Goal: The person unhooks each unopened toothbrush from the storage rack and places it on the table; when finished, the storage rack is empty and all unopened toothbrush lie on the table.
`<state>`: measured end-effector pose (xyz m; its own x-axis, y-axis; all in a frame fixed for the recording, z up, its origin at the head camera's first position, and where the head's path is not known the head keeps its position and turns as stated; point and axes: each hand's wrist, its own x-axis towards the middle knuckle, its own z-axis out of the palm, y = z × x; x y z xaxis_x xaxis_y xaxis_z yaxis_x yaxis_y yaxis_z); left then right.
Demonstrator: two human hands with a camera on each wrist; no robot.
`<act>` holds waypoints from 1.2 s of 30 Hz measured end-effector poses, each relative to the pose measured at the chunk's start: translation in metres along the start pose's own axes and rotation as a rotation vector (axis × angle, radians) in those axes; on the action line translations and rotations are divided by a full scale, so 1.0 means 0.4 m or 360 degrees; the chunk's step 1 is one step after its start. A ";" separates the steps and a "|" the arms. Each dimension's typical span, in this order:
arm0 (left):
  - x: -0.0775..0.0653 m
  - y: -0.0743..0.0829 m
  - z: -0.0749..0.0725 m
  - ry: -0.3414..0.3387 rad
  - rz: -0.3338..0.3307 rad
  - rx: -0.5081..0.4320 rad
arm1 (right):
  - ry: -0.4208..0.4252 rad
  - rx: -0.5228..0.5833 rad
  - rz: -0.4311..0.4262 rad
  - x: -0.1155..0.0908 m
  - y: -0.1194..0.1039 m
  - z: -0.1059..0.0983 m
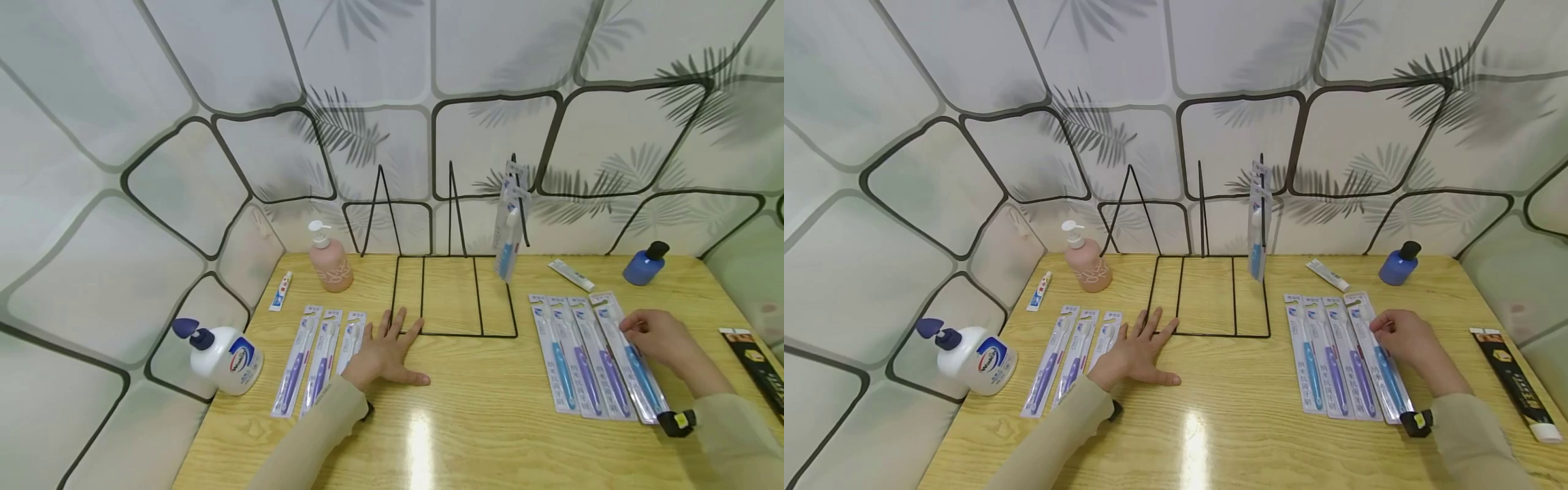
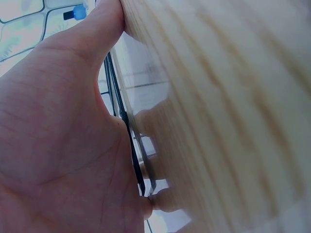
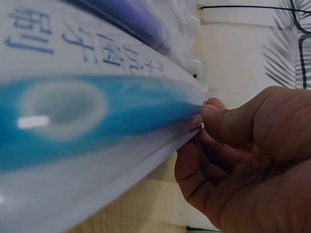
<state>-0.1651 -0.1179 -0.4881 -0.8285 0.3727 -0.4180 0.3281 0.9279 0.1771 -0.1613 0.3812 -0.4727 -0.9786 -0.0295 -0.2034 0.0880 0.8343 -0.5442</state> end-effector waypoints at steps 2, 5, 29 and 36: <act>0.001 0.001 0.000 -0.0003 -0.0001 0.0004 | -0.0022 0.0005 0.0013 0.004 0.002 0.004; 0.003 0.002 0.000 -0.0009 0.0000 0.0011 | -0.0051 -0.0008 0.0030 0.008 0.002 0.005; 0.006 0.004 0.002 -0.0017 -0.0002 0.0016 | 0.0067 -0.0366 -0.0058 -0.016 -0.124 -0.020; 0.001 0.002 -0.002 -0.0011 -0.0003 0.0001 | 0.0395 -0.0008 -0.0666 0.018 -0.274 0.021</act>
<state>-0.1656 -0.1169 -0.4874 -0.8259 0.3708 -0.4247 0.3266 0.9287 0.1755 -0.1763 0.2848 -0.4215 -0.9446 -0.2313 0.2329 -0.3230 0.7816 -0.5337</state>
